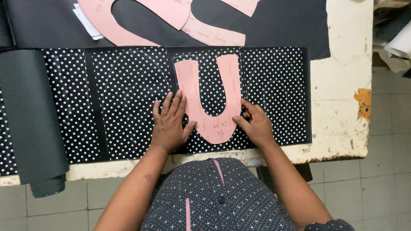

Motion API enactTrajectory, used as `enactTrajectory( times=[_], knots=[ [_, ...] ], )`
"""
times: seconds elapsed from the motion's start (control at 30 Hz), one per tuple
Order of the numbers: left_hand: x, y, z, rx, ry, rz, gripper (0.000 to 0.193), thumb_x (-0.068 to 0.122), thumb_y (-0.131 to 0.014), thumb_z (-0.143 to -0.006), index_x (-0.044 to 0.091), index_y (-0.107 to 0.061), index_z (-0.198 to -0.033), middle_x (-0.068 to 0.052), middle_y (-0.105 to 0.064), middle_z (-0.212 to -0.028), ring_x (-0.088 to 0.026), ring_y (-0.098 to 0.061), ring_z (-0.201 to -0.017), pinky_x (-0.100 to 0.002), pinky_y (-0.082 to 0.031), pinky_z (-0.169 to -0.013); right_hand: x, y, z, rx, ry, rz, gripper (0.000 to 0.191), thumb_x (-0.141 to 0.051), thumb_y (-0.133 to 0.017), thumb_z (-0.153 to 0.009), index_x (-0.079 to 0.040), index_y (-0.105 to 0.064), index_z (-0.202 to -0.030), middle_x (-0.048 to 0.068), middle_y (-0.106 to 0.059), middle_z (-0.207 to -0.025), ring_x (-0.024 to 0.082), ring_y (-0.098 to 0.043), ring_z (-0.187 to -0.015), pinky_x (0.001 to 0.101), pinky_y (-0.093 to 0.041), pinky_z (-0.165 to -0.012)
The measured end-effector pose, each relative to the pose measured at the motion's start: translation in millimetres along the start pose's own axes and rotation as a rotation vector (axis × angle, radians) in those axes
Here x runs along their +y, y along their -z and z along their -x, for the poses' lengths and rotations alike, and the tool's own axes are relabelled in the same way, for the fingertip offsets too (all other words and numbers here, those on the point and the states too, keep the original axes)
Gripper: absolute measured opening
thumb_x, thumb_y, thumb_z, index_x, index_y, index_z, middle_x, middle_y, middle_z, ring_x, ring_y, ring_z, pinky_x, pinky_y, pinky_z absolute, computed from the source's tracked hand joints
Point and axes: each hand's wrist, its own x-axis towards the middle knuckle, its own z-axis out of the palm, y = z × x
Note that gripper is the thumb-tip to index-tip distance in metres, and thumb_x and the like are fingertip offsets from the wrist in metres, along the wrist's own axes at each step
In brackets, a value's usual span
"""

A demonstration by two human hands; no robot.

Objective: The person places pink paper templates onto black polka-dotted fabric and traces their outlines with a white marking tool. They reposition the templates multiple times to mark several sections of the fabric.

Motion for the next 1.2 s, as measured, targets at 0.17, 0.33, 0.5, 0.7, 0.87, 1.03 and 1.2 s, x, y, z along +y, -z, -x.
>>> enactTrajectory(
  times=[0.17,0.33,0.5,0.7,0.87,1.03,1.2],
  knots=[
    [1.1,1.9,-1.4,-0.017,0.004,-0.032,0.082,0.058,-0.048,-0.095,0.006,-0.032,-0.157,-0.009,-0.024,-0.167,-0.029,-0.014,-0.154,-0.054,-0.001,-0.122,0.2,-0.8,-0.3,0.012,0.023,-0.003,0.063,-0.039,-0.078,-0.082,-0.022,-0.062,-0.141,0.002,-0.062,-0.093,0.016,-0.063,-0.083,0.0329,-0.052,-0.075],
    [2.3,2.5,-1.0,-0.006,0.006,-0.027,0.08,0.057,-0.047,-0.096,0.008,-0.033,-0.157,-0.008,-0.024,-0.167,-0.028,-0.013,-0.155,-0.055,-0.002,-0.122,5.3,-2.8,1.0,0.018,0.034,-0.014,0.063,-0.038,-0.079,-0.081,-0.021,-0.063,-0.14,0.002,-0.062,-0.092,0.017,-0.063,-0.082,0.033,-0.053,-0.074],
    [2.5,2.1,-1.3,0.005,0.009,-0.02,0.079,0.056,-0.048,-0.096,0.008,-0.034,-0.157,-0.007,-0.024,-0.167,-0.028,-0.014,-0.155,-0.055,-0.002,-0.121,8.4,-4.3,0.9,0.037,0.083,-0.037,0.064,-0.037,-0.079,-0.082,-0.018,-0.062,-0.14,0.003,-0.061,-0.093,0.017,-0.063,-0.081,0.033,-0.054,-0.074],
    [3.1,2.7,-1.2,0.018,0.009,-0.005,0.08,0.055,-0.049,-0.096,0.007,-0.034,-0.157,-0.008,-0.025,-0.168,-0.028,-0.014,-0.155,-0.056,-0.002,-0.122,-8.3,9.4,-5.3,-0.086,0.105,0.125,0.072,-0.038,-0.075,-0.086,-0.03,-0.048,-0.153,0.007,-0.063,-0.098,0.023,-0.065,-0.083,0.0383,-0.055,-0.075],
    [3.9,4.9,-0.3,-0.024,0.022,-0.017,0.08,0.056,-0.048,-0.095,0.007,-0.034,-0.156,-0.008,-0.025,-0.167,-0.028,-0.014,-0.155,-0.055,-0.002,-0.122,-31.2,28.3,-32.3,-0.381,0.001,0.406,0.079,-0.045,-0.072,-0.086,-0.046,-0.034,-0.155,0.009,-0.066,-0.115,0.027,-0.068,-0.098,0.0432,-0.055,-0.085],
    [4.3,6.1,-1.3,-0.031,0.01,-0.032,0.08,0.056,-0.046,-0.097,0.005,-0.032,-0.156,-0.01,-0.024,-0.166,-0.028,-0.012,-0.154,-0.055,-0.001,-0.121,-33.2,31.3,-38.0,-0.452,0.021,0.429,0.082,-0.043,-0.072,-0.087,-0.045,-0.03,-0.157,0.009,-0.068,-0.125,0.028,-0.069,-0.105,0.0427,-0.055,-0.09],
    [4.3,6.9,-1.9,-0.033,0.019,-0.022,0.081,0.057,-0.049,-0.095,0.005,-0.033,-0.156,-0.01,-0.025,-0.166,-0.027,-0.013,-0.154,-0.055,-0.001,-0.122,-20.6,31.2,-39.0,-0.352,0.164,0.241,0.086,-0.036,-0.081,-0.081,-0.04,-0.038,-0.155,0.009,-0.069,-0.115,0.025,-0.069,-0.092,0.0409,-0.055,-0.08]
  ],
)
